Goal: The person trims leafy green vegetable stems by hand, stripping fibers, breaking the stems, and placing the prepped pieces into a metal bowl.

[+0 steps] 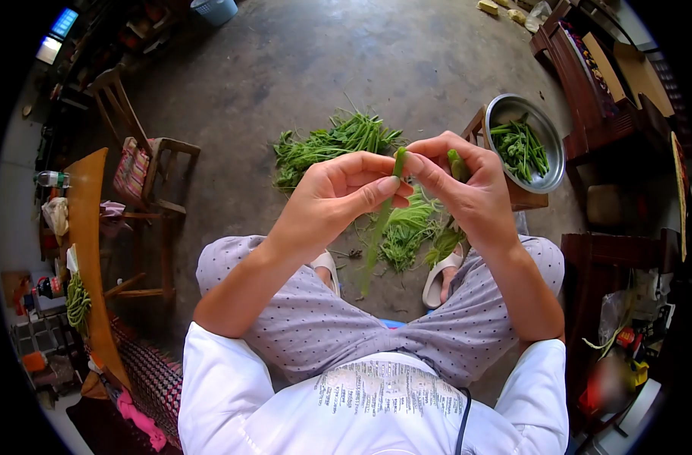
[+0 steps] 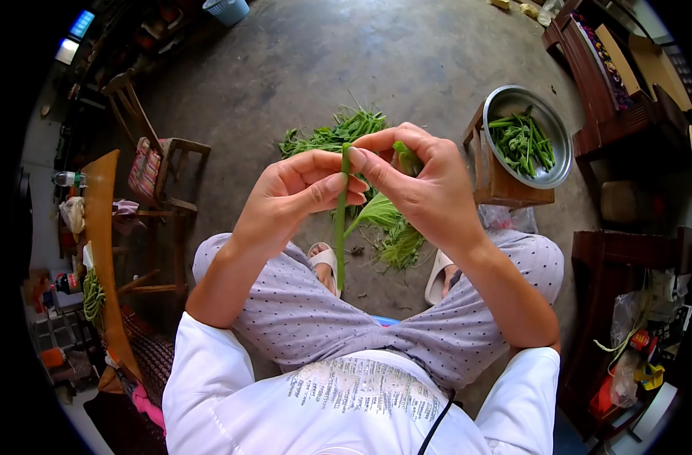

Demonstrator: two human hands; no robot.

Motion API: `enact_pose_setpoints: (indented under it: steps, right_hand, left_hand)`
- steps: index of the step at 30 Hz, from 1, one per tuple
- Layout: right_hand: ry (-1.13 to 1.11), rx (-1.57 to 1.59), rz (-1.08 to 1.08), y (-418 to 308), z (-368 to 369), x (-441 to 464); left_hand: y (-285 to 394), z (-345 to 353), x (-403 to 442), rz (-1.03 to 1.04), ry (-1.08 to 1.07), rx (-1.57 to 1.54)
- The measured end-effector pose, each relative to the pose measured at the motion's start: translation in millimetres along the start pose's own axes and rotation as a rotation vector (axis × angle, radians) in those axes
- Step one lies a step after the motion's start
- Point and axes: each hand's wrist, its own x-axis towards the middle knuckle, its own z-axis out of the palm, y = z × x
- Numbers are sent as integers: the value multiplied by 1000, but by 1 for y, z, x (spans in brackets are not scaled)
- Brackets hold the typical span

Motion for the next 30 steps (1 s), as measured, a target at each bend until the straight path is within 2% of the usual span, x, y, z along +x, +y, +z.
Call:
enact_pose_setpoints:
  steps: [5, 17, 23, 29, 30]
  right_hand:
    - [-116, 211, 177, 14, -1, -1]
    - [-101, 163, 186, 21, 0, -4]
    - [-118, 203, 220, 20, 0, -5]
    - [-169, 347, 316, 14, -4, -6]
    - [-167, 349, 315, 13, -5, -6]
  left_hand:
    - [0, -3, -3, -126, 18, -31]
    - [-5, -6, -6, -203, 68, 16]
    - [-12, -7, -7, -68, 83, 94]
    - [-12, 0, -8, 57, 176, 454]
    - [-16, 1, -7, 184, 232, 521]
